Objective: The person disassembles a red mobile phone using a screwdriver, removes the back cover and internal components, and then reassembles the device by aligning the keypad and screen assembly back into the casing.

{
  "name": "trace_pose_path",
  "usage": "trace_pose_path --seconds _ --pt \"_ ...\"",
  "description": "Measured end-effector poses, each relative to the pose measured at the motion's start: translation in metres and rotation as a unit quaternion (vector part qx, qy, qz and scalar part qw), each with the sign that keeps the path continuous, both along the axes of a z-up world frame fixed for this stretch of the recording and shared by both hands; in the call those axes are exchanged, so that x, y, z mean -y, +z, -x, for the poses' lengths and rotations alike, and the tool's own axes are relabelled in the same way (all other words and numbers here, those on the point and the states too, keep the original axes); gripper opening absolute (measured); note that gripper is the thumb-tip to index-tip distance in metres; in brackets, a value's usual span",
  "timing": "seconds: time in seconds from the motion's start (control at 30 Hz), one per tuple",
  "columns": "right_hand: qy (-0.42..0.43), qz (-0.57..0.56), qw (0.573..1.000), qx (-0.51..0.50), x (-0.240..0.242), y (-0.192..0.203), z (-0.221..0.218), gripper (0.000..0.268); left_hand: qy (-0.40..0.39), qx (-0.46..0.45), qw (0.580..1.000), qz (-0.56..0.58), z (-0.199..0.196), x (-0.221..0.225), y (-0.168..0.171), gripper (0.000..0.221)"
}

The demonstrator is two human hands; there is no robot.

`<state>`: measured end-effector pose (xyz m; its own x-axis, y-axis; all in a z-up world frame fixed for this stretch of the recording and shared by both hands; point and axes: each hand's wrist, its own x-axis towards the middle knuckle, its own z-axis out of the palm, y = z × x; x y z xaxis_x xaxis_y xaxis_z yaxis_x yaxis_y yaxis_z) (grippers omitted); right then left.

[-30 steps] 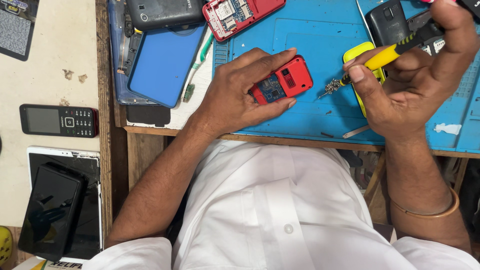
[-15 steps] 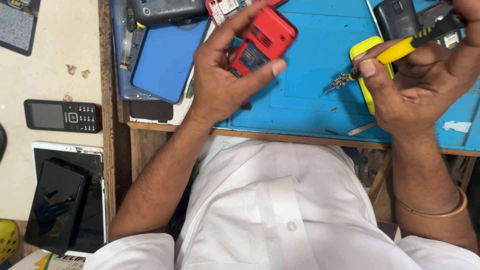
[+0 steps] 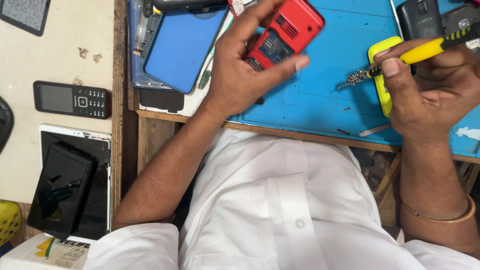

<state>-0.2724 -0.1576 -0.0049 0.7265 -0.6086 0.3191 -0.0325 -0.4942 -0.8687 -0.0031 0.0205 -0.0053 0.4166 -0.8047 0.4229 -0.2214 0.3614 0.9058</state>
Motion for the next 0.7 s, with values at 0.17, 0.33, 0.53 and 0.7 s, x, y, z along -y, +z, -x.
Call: trace_pose_path --seconds 0.17,0.33,0.53,0.7 --pt "0.01 0.048 0.999 -0.002 0.005 -0.012 0.008 0.049 0.006 0.157 0.986 -0.057 0.006 -0.004 0.003 0.074" --pt "0.014 0.085 0.996 0.013 0.003 -0.012 0.01 0.08 -0.011 0.188 0.979 -0.077 0.009 -0.004 0.001 0.073" --pt "0.016 0.113 0.993 0.009 0.002 -0.005 0.005 0.082 -0.021 0.211 0.974 -0.077 0.012 0.0 -0.004 0.075" --pt "0.025 0.117 0.993 0.012 0.005 -0.003 0.002 0.082 -0.019 0.248 0.966 -0.073 0.011 -0.002 -0.004 0.073"
